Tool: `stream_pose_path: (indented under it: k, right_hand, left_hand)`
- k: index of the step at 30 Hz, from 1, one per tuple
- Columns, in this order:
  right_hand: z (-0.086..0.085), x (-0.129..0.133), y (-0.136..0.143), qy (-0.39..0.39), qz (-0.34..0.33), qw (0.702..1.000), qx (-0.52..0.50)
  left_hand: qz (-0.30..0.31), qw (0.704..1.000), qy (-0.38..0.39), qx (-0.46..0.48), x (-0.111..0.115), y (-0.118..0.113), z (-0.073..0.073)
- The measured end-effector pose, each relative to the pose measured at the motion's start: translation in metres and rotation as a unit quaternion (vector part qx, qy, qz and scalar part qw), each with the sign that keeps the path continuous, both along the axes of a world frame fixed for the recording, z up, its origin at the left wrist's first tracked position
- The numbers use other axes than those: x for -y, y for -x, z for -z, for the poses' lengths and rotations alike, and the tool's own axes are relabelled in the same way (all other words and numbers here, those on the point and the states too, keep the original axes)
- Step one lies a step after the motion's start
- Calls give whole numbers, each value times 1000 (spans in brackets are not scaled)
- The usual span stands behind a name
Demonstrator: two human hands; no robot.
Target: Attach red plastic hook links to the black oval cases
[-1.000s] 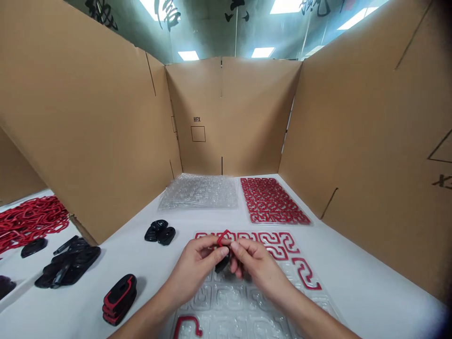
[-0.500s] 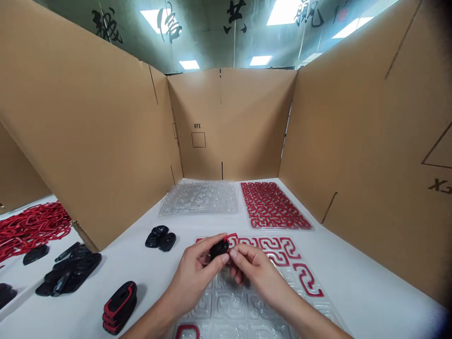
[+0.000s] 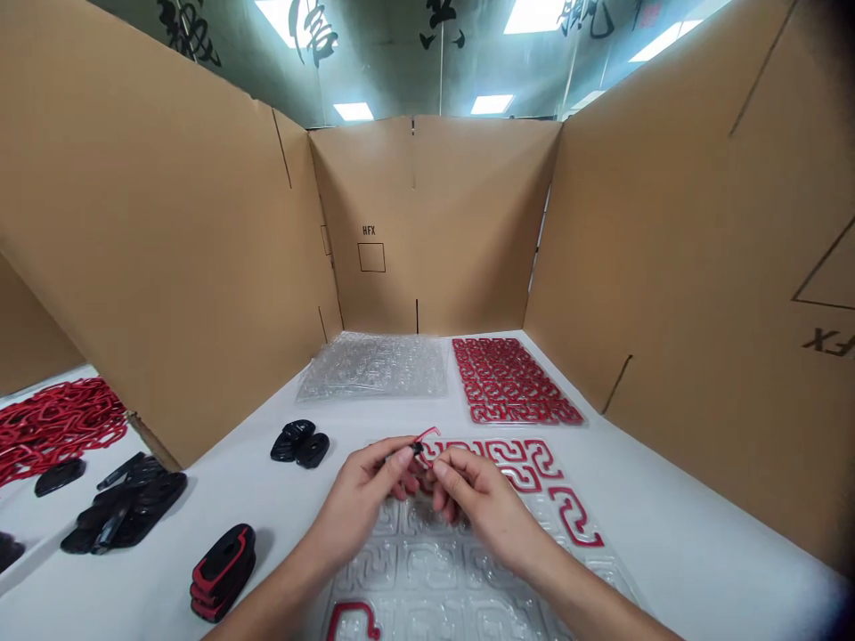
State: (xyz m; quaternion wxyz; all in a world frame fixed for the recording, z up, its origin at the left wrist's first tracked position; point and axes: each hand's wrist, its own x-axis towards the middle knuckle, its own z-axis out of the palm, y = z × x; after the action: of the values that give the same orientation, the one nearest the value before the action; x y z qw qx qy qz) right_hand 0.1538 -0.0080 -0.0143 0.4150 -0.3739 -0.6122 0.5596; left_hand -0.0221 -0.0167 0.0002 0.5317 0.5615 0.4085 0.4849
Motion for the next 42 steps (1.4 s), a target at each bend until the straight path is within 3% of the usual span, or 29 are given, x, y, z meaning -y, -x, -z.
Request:
stream_pose_path:
  k: [5,9,15,23,30,35,42]
  right_hand:
    - [-4,-1,0,57,19,994,-94]
    - [-8,0,-1,83,26,988,-131]
    - [-13,2,-4,77,9,985,-157]
    - [-18,4,-9,30,-13,987,-157]
    - [-22,6,-10,-52,27,998,-28]
    - [-16,5,-8,-6,24,997,-69]
    - [-15,3,-8,72,17,985,-154]
  left_hand:
    - [49,989,124,60,0,-3,-3]
    - [71,981,153,95,1,-4,-3]
    - [108,980,124,111,4,-2,-4]
    - [159,982,77,60,4,1,-3]
    - [130,990,23,-50,5,0,-10]
    - [123,990,17,-72,5,0,-10]
    - [130,990,52,14,3,3,-5]
